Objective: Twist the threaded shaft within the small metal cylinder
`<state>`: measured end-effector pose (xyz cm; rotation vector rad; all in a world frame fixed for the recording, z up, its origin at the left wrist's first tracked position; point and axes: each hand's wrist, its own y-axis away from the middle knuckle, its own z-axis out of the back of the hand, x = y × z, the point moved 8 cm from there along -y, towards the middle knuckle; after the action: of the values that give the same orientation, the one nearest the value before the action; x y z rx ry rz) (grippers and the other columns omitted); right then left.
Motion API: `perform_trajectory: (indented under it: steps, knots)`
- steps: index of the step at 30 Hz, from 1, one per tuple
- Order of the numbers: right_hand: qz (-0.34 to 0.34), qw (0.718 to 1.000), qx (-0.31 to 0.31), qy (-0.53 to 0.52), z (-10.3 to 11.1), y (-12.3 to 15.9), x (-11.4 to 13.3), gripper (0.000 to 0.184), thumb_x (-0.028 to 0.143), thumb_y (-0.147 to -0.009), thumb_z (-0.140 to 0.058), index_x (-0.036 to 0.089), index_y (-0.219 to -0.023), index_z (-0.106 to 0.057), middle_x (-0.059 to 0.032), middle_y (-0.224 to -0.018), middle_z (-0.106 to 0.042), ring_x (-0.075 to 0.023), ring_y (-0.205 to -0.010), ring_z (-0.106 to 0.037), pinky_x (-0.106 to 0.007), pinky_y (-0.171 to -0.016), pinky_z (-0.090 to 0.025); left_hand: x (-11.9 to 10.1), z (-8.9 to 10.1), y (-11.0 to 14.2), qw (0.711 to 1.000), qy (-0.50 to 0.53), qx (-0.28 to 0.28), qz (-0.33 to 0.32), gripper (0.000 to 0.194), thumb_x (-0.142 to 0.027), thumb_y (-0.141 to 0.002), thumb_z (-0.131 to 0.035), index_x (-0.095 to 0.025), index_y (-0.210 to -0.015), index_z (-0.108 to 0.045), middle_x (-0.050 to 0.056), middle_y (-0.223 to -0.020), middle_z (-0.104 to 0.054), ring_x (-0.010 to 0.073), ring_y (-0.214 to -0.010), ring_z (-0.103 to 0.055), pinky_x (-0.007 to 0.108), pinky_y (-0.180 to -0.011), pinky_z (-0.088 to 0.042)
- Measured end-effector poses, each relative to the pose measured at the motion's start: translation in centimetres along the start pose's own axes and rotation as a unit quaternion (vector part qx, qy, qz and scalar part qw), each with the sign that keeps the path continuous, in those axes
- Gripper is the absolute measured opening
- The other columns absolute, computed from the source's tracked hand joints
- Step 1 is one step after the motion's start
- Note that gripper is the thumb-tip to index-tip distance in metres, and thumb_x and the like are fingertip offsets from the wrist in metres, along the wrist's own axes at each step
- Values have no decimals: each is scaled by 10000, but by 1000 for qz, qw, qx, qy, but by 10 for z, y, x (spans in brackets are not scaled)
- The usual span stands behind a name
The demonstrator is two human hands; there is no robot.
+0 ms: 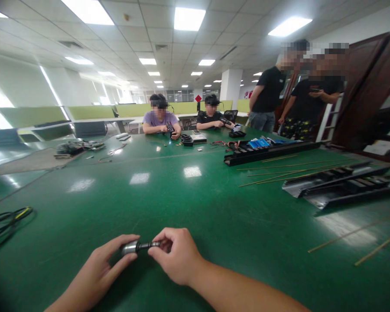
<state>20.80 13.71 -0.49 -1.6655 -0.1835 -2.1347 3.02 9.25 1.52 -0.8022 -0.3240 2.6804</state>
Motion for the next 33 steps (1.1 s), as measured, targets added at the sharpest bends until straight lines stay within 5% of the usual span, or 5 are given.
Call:
perform_trajectory:
  steps: [33]
  knots:
    - [-1, 1000, -2, 5, 1, -1, 2, 97, 224, -767, -707, 148, -820, -735, -5, -680, -669, -121, -610, -558, -229, -600, -432, 4, 4, 1, 1000, -4, -5, -2, 303, -426, -936, -593, -278, -1188, -673, 41, -1133, -738, 221, -1025, -708, 295, -908, -575]
